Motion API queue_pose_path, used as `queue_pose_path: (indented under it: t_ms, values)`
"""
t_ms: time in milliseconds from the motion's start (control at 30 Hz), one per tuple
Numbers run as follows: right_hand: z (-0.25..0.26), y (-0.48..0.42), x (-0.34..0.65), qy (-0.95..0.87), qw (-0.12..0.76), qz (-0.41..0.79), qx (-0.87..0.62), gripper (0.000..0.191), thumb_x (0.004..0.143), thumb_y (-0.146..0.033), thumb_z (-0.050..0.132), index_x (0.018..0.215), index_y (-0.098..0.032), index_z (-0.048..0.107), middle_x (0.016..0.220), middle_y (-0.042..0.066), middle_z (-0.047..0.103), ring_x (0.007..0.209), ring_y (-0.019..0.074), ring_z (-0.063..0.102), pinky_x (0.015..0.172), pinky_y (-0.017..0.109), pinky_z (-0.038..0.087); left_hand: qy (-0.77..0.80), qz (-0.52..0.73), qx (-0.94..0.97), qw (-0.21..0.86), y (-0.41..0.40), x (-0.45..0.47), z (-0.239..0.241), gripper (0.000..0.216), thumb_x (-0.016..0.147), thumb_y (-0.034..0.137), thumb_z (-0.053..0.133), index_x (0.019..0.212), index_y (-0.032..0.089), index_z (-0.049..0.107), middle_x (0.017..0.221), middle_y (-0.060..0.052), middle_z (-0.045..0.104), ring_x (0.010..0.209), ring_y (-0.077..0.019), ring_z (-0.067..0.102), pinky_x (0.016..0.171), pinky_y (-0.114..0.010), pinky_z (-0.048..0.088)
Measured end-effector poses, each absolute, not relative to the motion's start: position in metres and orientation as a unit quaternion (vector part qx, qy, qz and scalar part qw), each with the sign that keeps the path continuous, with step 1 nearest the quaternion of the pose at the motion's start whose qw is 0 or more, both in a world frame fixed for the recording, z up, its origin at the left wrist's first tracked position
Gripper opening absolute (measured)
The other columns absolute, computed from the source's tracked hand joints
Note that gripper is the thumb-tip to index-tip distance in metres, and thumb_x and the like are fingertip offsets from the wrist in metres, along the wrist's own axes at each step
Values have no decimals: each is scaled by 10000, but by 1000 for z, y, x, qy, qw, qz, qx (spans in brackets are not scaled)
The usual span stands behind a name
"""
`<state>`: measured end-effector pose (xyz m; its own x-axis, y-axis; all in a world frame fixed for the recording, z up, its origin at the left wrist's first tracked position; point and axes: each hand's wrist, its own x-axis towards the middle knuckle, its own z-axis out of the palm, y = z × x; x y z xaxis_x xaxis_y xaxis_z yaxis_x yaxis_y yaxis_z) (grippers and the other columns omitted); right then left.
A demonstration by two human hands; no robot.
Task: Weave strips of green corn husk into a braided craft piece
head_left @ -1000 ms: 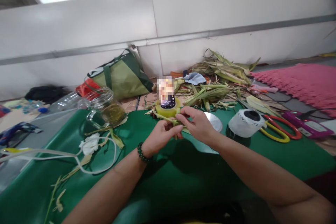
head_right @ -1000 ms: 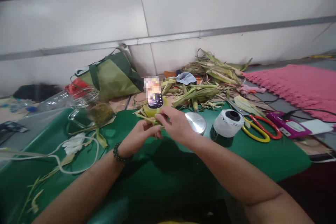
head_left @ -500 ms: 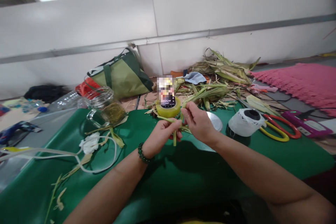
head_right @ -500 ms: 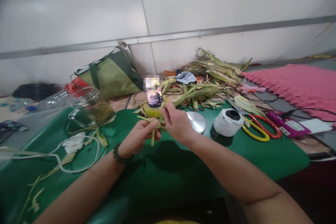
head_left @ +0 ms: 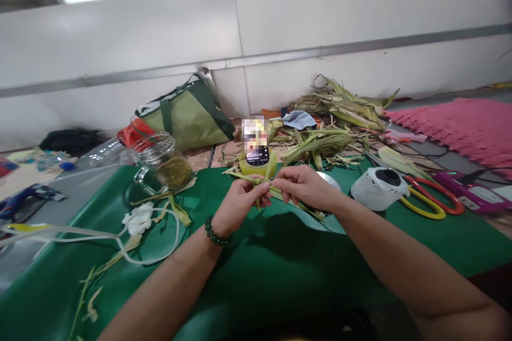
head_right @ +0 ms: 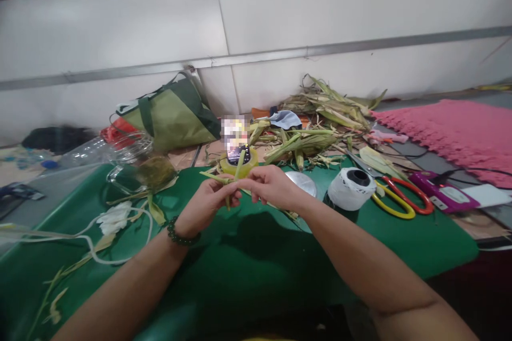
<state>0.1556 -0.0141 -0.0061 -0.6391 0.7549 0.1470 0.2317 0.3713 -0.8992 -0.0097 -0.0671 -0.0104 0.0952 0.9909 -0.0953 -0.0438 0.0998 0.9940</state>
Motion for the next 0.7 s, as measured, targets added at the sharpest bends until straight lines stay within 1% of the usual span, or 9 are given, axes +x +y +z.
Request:
queue_pose_path:
  t_ms: [67,167,233,367,500,600,700]
  values:
    - [-4,-14,159,-805,257,437,-308,331,811,-421,573,611,-159,551,497,-28,532,426,77,450,417,199,328,496,451,499,549,-66,-11,-9,320,660,415,722,733,128,602,590,15,605,510,-97,577,506,-204,423]
    - [0,-10,167,-832,268,381,-301,287,811,-351,583,605,-152,562,486,-31,534,447,74,452,447,195,325,508,431,526,529,-65,-14,-5,294,671,396,712,664,128,591,593,8,600,508,-97,574,507,-209,425]
    - [2,-5,174,-840,264,367,-300,270,810,-351,585,627,-154,574,467,-37,528,431,72,438,445,195,319,513,430,534,517,-65,-16,-2,277,688,378,699,637,129,589,590,7,595,502,-89,561,508,-207,422]
    - [0,3,181,-847,238,368,-300,269,809,-372,587,647,-157,588,469,-34,538,427,78,443,444,198,323,517,417,532,525,-63,-20,1,256,689,365,702,653,136,594,569,19,579,484,-76,532,499,-202,409]
    - [-8,5,177,-850,245,343,-316,271,837,-370,549,678,-157,604,537,-23,559,490,89,478,470,200,328,516,413,533,528,-61,-22,-2,294,666,401,712,644,140,580,568,31,546,478,-73,507,464,-196,380]
    - [-6,4,178,-870,252,300,-300,268,836,-362,555,687,-152,627,555,-20,550,523,91,459,494,204,325,521,404,561,501,-61,-23,-4,306,678,424,696,664,137,592,547,41,515,468,-68,477,483,-201,398]
    - [0,5,183,-881,244,291,-283,267,827,-350,568,670,-145,636,545,-17,551,524,93,453,506,209,331,521,376,594,483,-62,-26,-3,314,705,440,666,665,137,596,518,44,486,472,-75,468,496,-206,409]
